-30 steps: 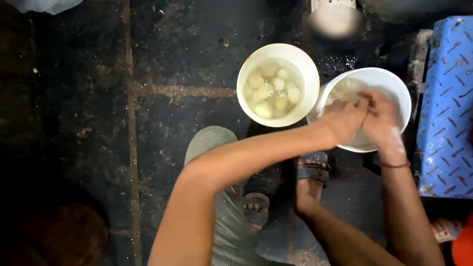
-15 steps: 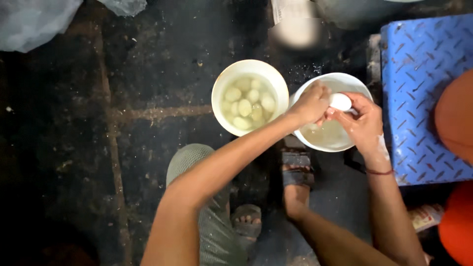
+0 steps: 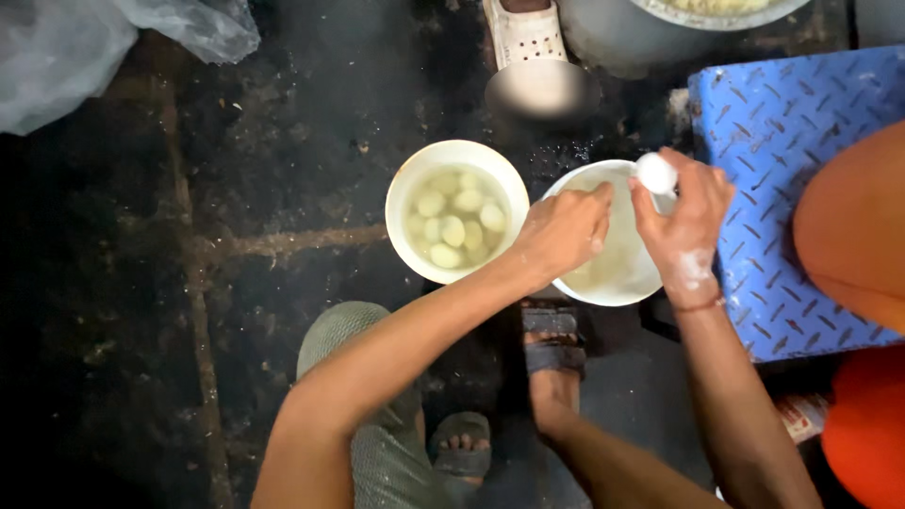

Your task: The person peels boiled eggs by hand and places the peeled eggs into a bowl of water on the floor.

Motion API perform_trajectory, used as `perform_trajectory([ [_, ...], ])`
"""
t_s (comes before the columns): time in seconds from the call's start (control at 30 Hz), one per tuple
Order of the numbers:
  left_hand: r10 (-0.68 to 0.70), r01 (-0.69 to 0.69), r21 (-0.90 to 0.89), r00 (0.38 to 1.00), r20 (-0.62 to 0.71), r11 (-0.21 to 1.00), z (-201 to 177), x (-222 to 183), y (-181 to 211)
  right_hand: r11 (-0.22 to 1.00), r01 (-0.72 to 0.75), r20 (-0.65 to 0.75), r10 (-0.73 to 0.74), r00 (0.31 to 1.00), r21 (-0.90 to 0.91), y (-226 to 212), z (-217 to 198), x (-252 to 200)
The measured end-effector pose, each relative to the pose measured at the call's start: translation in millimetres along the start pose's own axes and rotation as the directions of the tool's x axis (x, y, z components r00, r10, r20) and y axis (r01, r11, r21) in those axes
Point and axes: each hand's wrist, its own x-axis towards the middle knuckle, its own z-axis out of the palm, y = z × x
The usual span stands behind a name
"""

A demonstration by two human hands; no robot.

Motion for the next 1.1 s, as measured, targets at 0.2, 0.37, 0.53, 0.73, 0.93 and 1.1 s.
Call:
perform_trajectory([
  [0.2, 0.148, -0.238, -0.389, 0.957, -0.248, 0.890, 6.7, 19.5, -15.5, 0.060, -0.460, 0.401, 0.400, 0.824, 0.886, 0.4, -4.4, -13.2],
  [0.37, 0.275, -0.360, -0.414, 0.928, -0.252, 0.836, 23.5, 26.6, -24.8, -0.245, -0.609, 0.654, 0.365, 0.663, 0.754, 3.4, 2.8, -31.5],
  [0.53, 0.342, -0.434, -0.260, 0.878, -0.334, 0.862, 41.2, 24.4, -32.7, 0.157, -0.562, 0.428, 0.493, 0.757, 0.812, 18.8, 26.8, -58.3],
  [0.73, 0.339, -0.367, -0.159, 0.924, -0.177, 0.916, 41.0, 19.0, -25.4, 0.451, -0.549, 0.399, 0.388, 0.831, 0.704, 6.7, 16.0, -64.2],
  [0.93, 0.339, -0.369, -0.172, 0.923, -0.181, 0.913, 32.1, 16.0, -17.5, 0.426, -0.524, 0.386, 0.371, 0.845, 0.737, -0.7, 8.0, -57.4],
  [1.1, 0.356, -0.377, -0.075, 0.913, -0.198, 0.923, 38.0, 15.1, -20.2, 0.459, -0.529, 0.418, 0.326, 0.848, 0.714, 7.7, 12.7, -59.3],
])
